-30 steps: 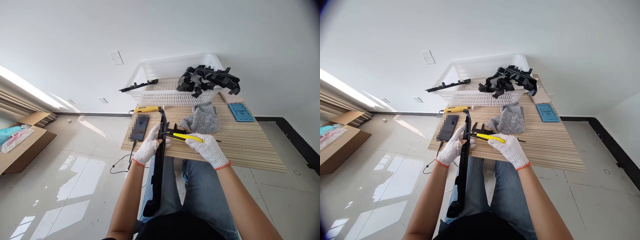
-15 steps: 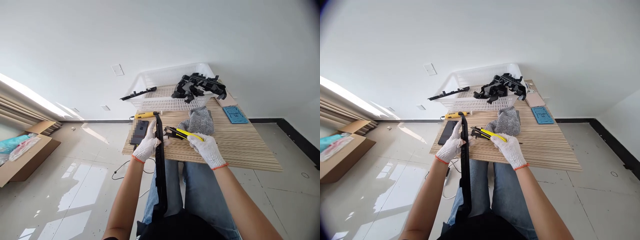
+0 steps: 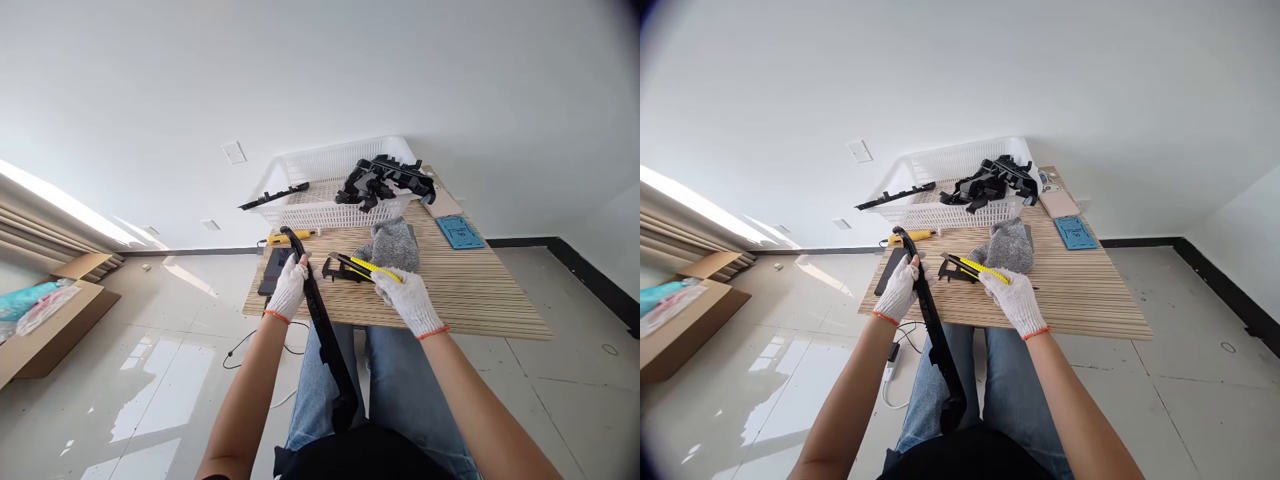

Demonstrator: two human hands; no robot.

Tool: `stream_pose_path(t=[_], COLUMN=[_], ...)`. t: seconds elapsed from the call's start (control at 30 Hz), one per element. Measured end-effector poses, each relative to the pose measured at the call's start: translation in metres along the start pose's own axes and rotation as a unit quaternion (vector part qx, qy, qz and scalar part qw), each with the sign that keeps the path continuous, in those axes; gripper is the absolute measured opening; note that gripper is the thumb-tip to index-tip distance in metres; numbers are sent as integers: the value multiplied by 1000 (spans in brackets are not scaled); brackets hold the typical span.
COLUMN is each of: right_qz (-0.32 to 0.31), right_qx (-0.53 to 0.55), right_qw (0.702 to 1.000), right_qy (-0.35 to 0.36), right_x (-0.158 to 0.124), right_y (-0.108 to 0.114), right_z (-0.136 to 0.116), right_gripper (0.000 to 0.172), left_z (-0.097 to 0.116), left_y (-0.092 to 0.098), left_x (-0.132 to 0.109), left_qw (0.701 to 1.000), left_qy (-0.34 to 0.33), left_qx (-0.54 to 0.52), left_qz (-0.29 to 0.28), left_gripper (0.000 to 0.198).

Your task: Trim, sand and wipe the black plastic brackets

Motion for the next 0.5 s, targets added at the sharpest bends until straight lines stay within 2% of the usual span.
stream_pose_path(t=[0.1,0.23,0.33,0.5], right_qz=[-2,-14,-16,-7], right_qx=[2,-10,-8,9], right_qw=[1000,1000,1000,1000], right_qy=[5,11,9,6], right_x=[0,0,0,-1], right_y=[0,0,0,1], right_z=[-1,0,1,-1], right_gripper=[45,45,45,47], left_z=[-2,-8,-11,-18], left_y=[-2,0,-2,-12], left_x=[2,3,2,-2], left_qw=[999,992,991,991], left_qy=[44,107,107,68], left_qx=[-31,-64,-76,-104], left_qz=[-7,22,14,-54], left_gripper=[45,64,65,53])
Point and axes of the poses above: each hand's wrist, its own x-axis towards the middle knuckle, its own y-axis out of the back of the hand, z = x × y, the point moved 5 cm from there along x, towards the middle knuckle, and after that the axes turned 14 degrees about x, right-handed, at the moved point
